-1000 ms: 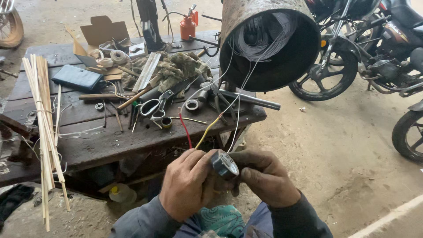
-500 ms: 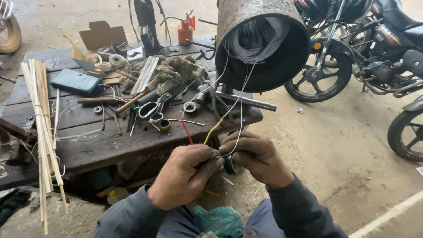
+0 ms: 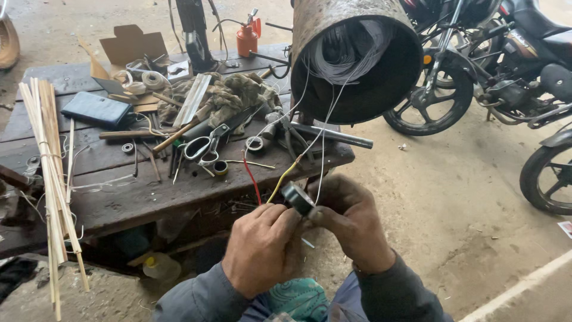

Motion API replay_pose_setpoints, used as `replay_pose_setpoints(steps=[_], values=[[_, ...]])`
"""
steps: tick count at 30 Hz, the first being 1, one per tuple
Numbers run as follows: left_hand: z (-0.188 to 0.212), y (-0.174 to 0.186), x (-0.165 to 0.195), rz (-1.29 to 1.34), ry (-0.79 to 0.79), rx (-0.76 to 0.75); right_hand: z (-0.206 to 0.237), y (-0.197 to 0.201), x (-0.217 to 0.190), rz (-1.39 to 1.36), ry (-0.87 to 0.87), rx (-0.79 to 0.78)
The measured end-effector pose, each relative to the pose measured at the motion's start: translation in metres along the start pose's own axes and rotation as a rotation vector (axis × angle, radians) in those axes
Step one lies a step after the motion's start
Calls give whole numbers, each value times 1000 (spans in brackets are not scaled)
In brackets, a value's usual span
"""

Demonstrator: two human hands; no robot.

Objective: The person wraps black electrical tape around the ends of several colored wires, then cuts a strip of yellow tape and wraps it around a small cylindrical object. The work is performed at a cluttered wooden table with tools and motorcycles visible in the background.

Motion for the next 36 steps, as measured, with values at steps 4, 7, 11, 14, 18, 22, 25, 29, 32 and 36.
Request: replay_pose_setpoints(steps=[4, 7, 11, 14, 18, 22, 25, 29, 32, 36], values=[[-7, 3, 6, 27, 66, -35, -12, -10, 1, -10, 28, 66], [-15, 10, -2, 219, 181, -61, -20, 7, -3, 13, 9, -156], [-15, 12, -16, 385, 301, -196, -15, 28, -5, 328, 313, -366], [-14, 12, -12, 44, 26, -51, -6, 33, 12, 271, 179, -212], [-9, 8, -5, -257, -213, 117, 15, 26, 35, -436, -185, 87], [-6, 6, -8, -162, -15, 37, 14, 16, 19, -493, -194, -40], [-4, 5, -4, -114, 31, -20, 5, 5, -2, -280, -52, -138], [-7, 5, 5, -59, 48, -54, -12, -7, -1, 81, 25, 85], [-12, 10, 5, 59, 106, -39, -15, 2, 3, -12, -27, -43], [-17, 14, -15, 382, 298, -217, -16, 24, 6, 14, 17, -291]])
Point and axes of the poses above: each hand's wrist, its own z-axis away from the middle knuckle, its own y-axis out of the back of the hand, x = y × z, the point moved 3 cm from there along -z, towards the middle knuckle, and after that the axes turned 5 degrees about y, right-handed, at the moved point
